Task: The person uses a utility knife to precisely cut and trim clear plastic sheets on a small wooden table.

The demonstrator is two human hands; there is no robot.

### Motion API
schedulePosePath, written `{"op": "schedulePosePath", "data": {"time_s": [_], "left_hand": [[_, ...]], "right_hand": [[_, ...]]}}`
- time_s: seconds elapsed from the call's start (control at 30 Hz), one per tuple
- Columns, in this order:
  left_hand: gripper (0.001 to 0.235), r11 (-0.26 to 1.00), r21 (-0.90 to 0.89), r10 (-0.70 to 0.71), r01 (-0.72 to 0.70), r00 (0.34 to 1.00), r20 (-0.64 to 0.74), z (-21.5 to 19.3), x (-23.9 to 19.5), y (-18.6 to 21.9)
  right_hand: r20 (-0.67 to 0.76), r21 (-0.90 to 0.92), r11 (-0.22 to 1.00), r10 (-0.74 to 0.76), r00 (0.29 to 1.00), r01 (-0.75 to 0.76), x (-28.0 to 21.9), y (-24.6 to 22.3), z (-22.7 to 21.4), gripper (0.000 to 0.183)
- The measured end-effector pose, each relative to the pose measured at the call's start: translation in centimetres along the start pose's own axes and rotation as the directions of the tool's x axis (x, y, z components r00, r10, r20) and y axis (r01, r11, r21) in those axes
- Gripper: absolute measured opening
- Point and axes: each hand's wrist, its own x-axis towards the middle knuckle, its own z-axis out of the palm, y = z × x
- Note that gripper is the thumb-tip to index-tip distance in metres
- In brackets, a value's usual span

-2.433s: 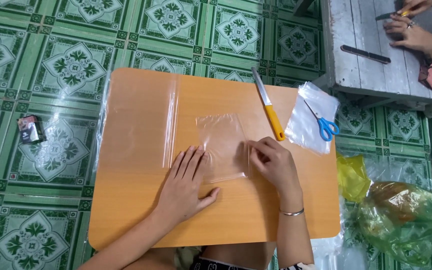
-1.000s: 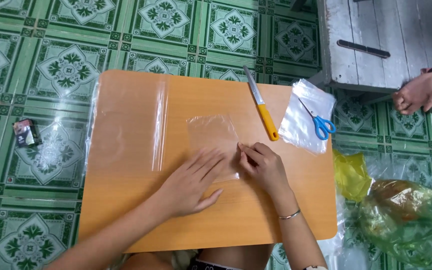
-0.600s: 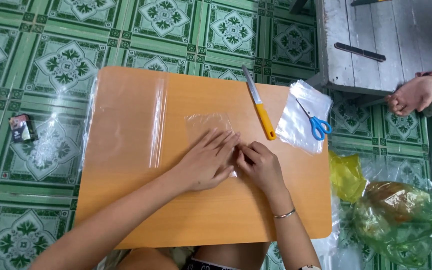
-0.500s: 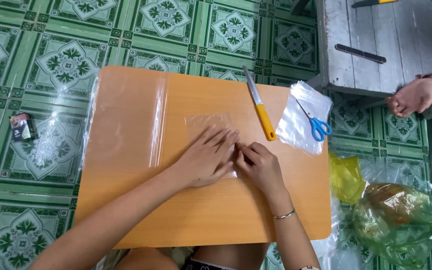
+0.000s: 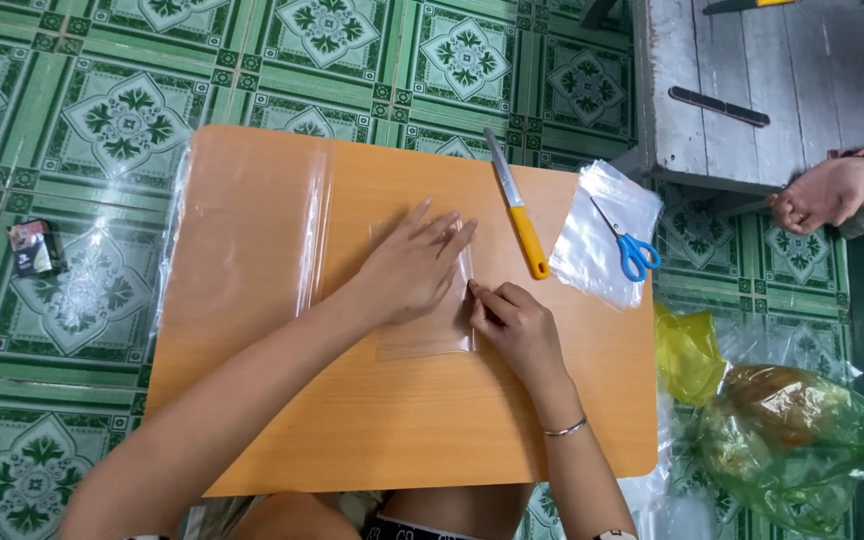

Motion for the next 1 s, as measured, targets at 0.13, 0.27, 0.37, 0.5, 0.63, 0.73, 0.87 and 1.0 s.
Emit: {"op": "schedulePosePath", "data": {"time_s": [0.13, 0.27, 0.37, 0.5, 0.63, 0.73, 0.87, 1.0], "left_hand": [[0.066, 0.999, 0.029, -0.031, 0.030, 0.998, 0.059, 0.4, 0.7, -0.8], [0.051, 0.998, 0.033, 0.061, -0.059, 0.996, -0.067, 1.0, 0.2, -1.1], [0.048, 0.998, 0.031, 0.062, -0.060, 0.995, -0.075, 1.3, 0.1, -1.1], [0.051, 0.999, 0.031, 0.016, -0.019, 0.996, 0.091, 0.3, 0.2, -1.0], [0.050, 0.999, 0.046, 0.019, -0.023, 0.996, 0.090, 0.4, 0.3, -1.0], [0.051, 0.999, 0.032, 0.020, -0.025, 0.989, 0.148, -0.2, 0.4, -1.0], [0.050, 0.999, 0.010, 0.036, -0.036, 0.999, 0.013, 1.2, 0.1, -1.3], [0.047, 0.997, -0.022, 0.066, -0.071, 0.983, -0.173, 1.5, -0.1, -1.4]], "right_hand": [[-0.001, -0.014, 1.000, -0.026, 1.000, 0.026, -0.2, 0.5, 0.4, 0.013], [0.002, -0.074, 0.996, -0.042, 0.999, 0.042, -0.3, 0.1, 0.1, 0.015], [0.020, -0.156, 0.985, -0.077, 0.997, 0.079, -0.5, -0.7, -0.4, 0.017], [0.039, -0.232, 0.965, -0.118, 0.992, 0.124, -1.3, -1.5, -0.6, 0.020], [0.015, -0.270, 0.957, -0.104, 0.994, 0.105, -3.1, -3.3, -0.9, 0.021], [-0.005, -0.277, 0.959, -0.070, 0.998, 0.066, -4.3, -4.3, -1.0, 0.024], [-0.006, -0.248, 0.968, -0.027, 1.000, 0.025, -6.2, -5.4, -1.0, 0.036], [0.018, -0.249, 0.968, 0.044, 0.999, -0.038, -7.8, -5.9, -0.8, 0.047]]}}
